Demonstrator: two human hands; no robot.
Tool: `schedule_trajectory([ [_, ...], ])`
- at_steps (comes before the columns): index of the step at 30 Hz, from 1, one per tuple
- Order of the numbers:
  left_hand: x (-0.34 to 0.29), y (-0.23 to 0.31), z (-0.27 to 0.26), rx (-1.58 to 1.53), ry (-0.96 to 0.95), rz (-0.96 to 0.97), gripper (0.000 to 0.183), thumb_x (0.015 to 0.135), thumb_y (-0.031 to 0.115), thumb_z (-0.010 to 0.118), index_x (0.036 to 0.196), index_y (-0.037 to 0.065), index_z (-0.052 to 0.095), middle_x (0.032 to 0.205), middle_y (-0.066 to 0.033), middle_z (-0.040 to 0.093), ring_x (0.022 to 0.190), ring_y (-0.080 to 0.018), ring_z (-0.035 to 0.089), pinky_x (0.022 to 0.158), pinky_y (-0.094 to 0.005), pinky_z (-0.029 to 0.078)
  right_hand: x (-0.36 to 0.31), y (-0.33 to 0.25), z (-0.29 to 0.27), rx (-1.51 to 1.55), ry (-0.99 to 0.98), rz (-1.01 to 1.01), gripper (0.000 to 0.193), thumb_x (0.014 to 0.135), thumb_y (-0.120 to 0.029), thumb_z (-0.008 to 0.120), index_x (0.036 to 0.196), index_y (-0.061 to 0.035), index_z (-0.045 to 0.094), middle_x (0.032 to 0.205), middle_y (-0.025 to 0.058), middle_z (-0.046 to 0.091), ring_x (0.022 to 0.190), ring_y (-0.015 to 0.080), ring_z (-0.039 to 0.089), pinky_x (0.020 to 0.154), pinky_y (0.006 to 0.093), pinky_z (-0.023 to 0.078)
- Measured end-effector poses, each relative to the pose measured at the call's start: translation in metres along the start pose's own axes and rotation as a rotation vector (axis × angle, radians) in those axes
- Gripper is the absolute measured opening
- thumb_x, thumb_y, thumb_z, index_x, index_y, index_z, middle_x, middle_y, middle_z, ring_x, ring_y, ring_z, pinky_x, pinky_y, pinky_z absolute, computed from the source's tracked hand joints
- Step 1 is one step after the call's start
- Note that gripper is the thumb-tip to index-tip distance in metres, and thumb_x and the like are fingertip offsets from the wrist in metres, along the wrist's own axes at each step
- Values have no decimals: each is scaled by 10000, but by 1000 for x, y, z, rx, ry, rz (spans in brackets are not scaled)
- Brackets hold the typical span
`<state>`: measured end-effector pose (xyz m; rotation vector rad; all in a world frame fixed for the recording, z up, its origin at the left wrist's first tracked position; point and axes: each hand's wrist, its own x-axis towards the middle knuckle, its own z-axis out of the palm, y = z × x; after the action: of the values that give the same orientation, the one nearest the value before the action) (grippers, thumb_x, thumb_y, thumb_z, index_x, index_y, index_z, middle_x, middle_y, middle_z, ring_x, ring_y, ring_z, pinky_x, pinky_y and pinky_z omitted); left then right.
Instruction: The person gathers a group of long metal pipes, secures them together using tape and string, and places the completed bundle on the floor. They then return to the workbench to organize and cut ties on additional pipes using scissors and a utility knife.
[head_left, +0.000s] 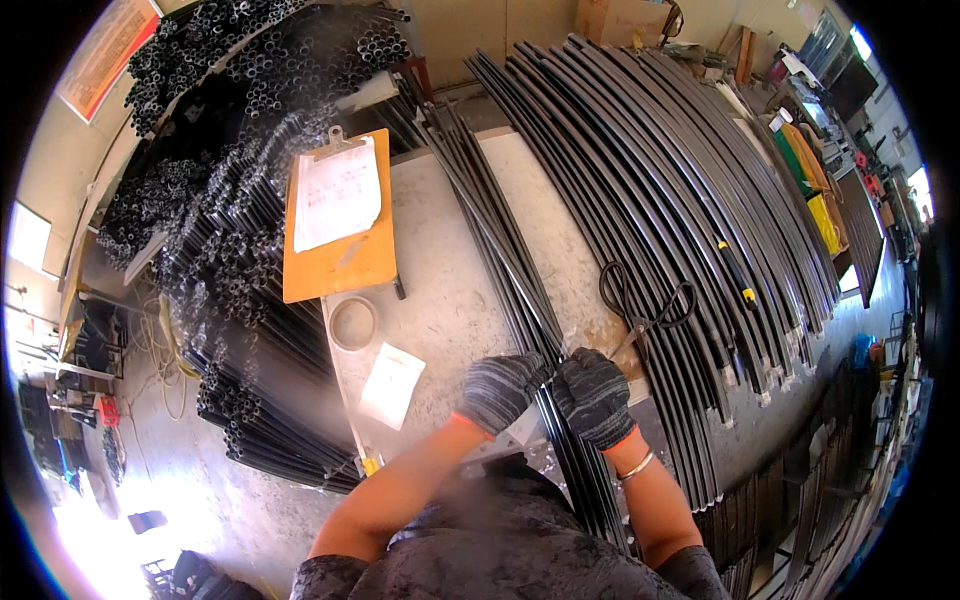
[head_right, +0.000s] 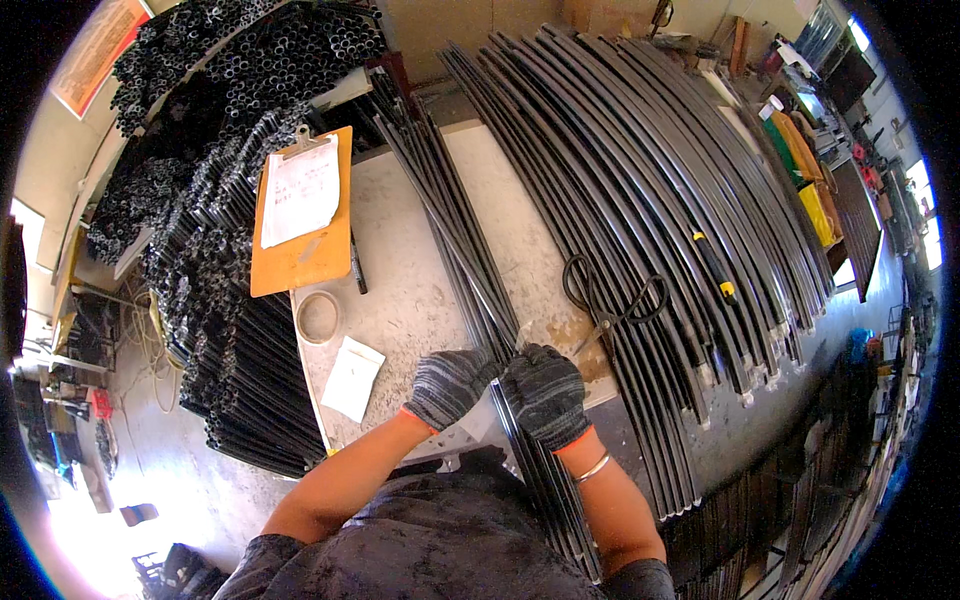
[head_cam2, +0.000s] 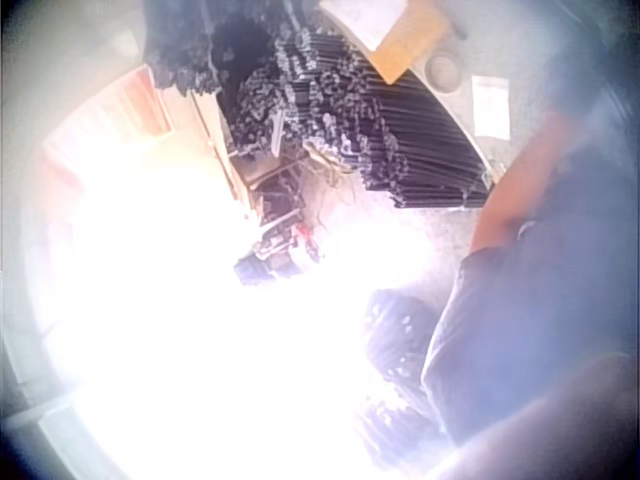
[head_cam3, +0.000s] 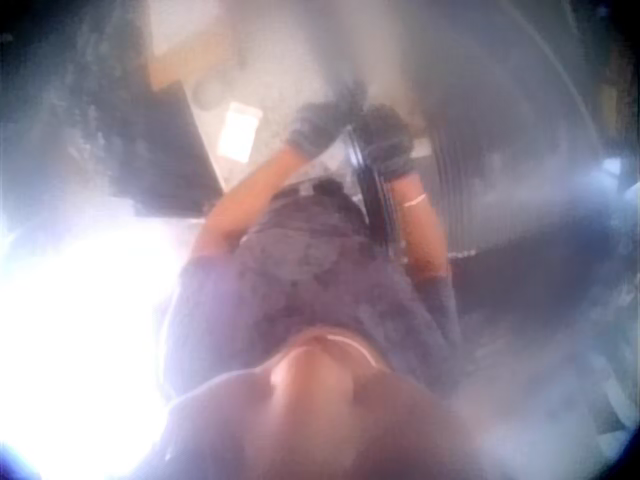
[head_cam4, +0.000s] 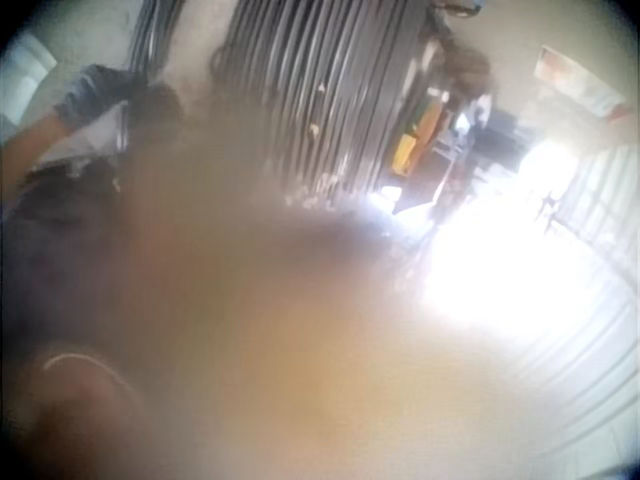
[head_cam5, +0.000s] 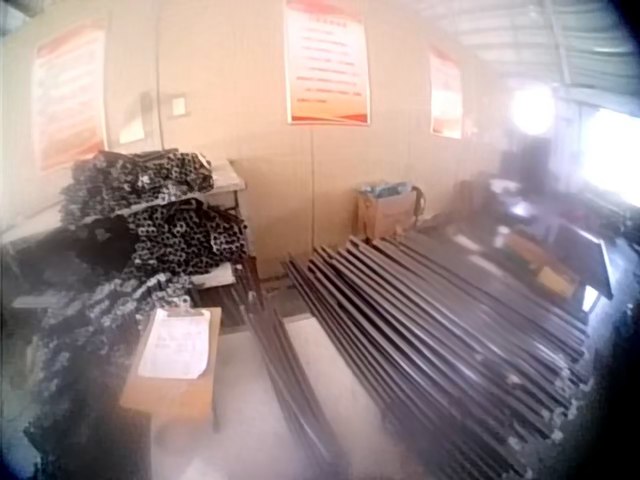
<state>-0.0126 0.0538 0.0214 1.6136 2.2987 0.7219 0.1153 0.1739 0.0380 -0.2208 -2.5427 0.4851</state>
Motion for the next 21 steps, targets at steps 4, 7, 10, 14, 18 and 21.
schedule_trajectory([
  [4, 3, -9, 7, 42, 25, 52, 115, 804, 155, 536, 838, 87, 622, 639, -140, 588, 570, -313, 595, 487, -421, 446, 7, 1, -10, 0, -287, 88, 139, 709, -130, 635, 799, -27, 613, 791, 182, 592, 745, 349, 583, 648, 438, 483],
  [7, 7, -18, 8, -2, -42, -31, 161, 826, 189, 525, 902, 98, 633, 714, -124, 640, 667, -298, 630, 582, -411, 482, -10, 13, -4, -17, -363, 122, 157, 722, -141, 633, 825, -23, 615, 823, 196, 604, 765, 358, 589, 676, 441, 488],
  [10, 4, -44, 38, 26, 43, -37, 258, 871, 316, 563, 928, 93, 678, 799, -115, 664, 682, -297, 637, 596, -381, 505, -21, 15, -2, 45, -270, 168, 147, 757, -165, 612, 845, -47, 614, 802, 169, 593, 759, 344, 591, 670, 437, 479],
  [14, 14, -52, 25, -205, -113, -210, 263, 875, 273, 586, 1021, 61, 642, 889, -129, 665, 725, -257, 638, 653, -374, 500, -56, 30, 7, 215, -99, 306, 255, 784, -286, 669, 831, -48, 593, 768, 159, 572, 714, 339, 579, 620, 420, 461],
  [18, 4, -50, 22, -1340, -95, -699, 364, 880, 260, 651, 1149, 37, 551, 870, -48, 638, 704, -125, 596, 617, -278, 495, -103, 29, -16, 149, -265, 616, 415, 744, -406, 732, 842, -31, 584, 781, 167, 567, 732, 365, 576, 639, 417, 466],
  [21, 11, -38, 32, -1366, -103, -709, 375, 903, 258, 618, 1159, 4, 513, 880, -33, 630, 701, -85, 544, 591, -248, 456, -119, 17, -26, 149, -275, 719, 451, 733, -391, 748, 927, -20, 580, 834, 180, 582, 786, 364, 592, 693, 411, 481],
])
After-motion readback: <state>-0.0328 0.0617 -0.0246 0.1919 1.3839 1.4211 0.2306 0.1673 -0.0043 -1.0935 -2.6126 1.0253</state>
